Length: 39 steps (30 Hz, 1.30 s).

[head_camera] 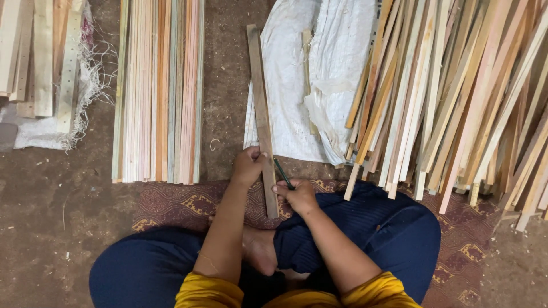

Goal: Marking wooden strips with a pen and sorting them into piles on the floor

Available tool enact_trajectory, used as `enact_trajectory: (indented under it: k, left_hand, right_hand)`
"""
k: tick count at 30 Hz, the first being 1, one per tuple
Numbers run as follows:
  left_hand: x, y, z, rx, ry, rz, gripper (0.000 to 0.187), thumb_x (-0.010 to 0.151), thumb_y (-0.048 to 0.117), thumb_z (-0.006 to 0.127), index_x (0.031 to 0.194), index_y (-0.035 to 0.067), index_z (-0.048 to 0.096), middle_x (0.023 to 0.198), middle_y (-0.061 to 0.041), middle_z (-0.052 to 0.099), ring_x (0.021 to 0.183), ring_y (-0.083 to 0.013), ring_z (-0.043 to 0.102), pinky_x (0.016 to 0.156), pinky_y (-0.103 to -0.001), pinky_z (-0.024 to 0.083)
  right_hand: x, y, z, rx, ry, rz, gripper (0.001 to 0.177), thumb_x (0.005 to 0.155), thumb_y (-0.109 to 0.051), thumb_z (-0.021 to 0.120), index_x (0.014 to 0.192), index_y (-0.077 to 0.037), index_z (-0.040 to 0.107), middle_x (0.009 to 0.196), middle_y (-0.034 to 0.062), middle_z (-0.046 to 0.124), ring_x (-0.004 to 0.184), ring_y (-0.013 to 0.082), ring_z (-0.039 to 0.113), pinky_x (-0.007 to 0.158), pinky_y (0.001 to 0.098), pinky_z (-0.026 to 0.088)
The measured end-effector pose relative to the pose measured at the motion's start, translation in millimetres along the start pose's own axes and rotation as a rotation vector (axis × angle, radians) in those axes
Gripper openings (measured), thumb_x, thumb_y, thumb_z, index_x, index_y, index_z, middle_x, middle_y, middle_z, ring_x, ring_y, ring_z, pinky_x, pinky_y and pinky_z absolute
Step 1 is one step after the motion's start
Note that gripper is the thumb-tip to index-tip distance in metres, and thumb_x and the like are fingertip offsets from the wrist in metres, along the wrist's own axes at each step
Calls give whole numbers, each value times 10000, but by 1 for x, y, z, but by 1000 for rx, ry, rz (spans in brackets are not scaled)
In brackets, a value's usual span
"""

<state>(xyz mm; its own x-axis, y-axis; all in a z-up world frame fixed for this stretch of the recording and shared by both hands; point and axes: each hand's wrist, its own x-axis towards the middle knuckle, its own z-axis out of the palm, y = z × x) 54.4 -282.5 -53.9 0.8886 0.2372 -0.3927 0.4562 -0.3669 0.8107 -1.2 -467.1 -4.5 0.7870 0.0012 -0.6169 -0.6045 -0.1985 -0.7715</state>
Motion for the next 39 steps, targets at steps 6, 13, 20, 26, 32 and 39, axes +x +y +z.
enact_trajectory:
  k: [6,13,20,26,32,39]
  left_hand:
    - [9,6,-2,64,-42,-88,403,845,424,722,1151,166,773,1073,-81,784,1089,-298,728,921,-422,584]
    - [14,75,-16,316,15,-147,469,957,482,567,1158,92,735,1065,-130,771,1051,-311,744,853,-453,620]
    - [59,93,-22,499,42,-68,426,959,392,582,1163,50,733,1011,-209,759,998,-416,747,816,-553,619]
    - [62,117,-26,410,176,13,485,1041,443,468,1384,134,616,1139,-238,743,1116,-439,709,955,-583,560]
    - [102,65,21,418,563,130,402,987,515,613,1334,327,694,1099,-72,763,984,-282,760,812,-485,622]
    - [88,77,20,493,578,193,402,1044,452,563,1367,243,677,1100,-120,763,973,-305,763,788,-515,620]
  right_hand:
    - [1,2,4,-70,21,-10,325,732,-164,928,994,-15,808,730,136,768,619,219,765,573,287,600]
    - [10,14,5,-147,33,-8,246,743,-190,902,949,-75,833,655,117,753,582,207,752,520,280,581]
    - [7,10,3,-12,-1,59,243,766,-150,885,969,-38,814,690,133,753,599,174,753,531,238,597]
    - [0,-2,2,13,-8,74,262,770,-143,888,985,-15,810,724,143,751,615,184,753,535,257,606]
    - [-2,-9,1,-12,-5,57,230,794,-143,872,985,-25,820,640,138,736,577,174,732,497,240,575]
    - [-2,-6,3,-50,-12,35,207,798,-141,864,972,-36,824,624,127,737,557,142,704,494,234,556]
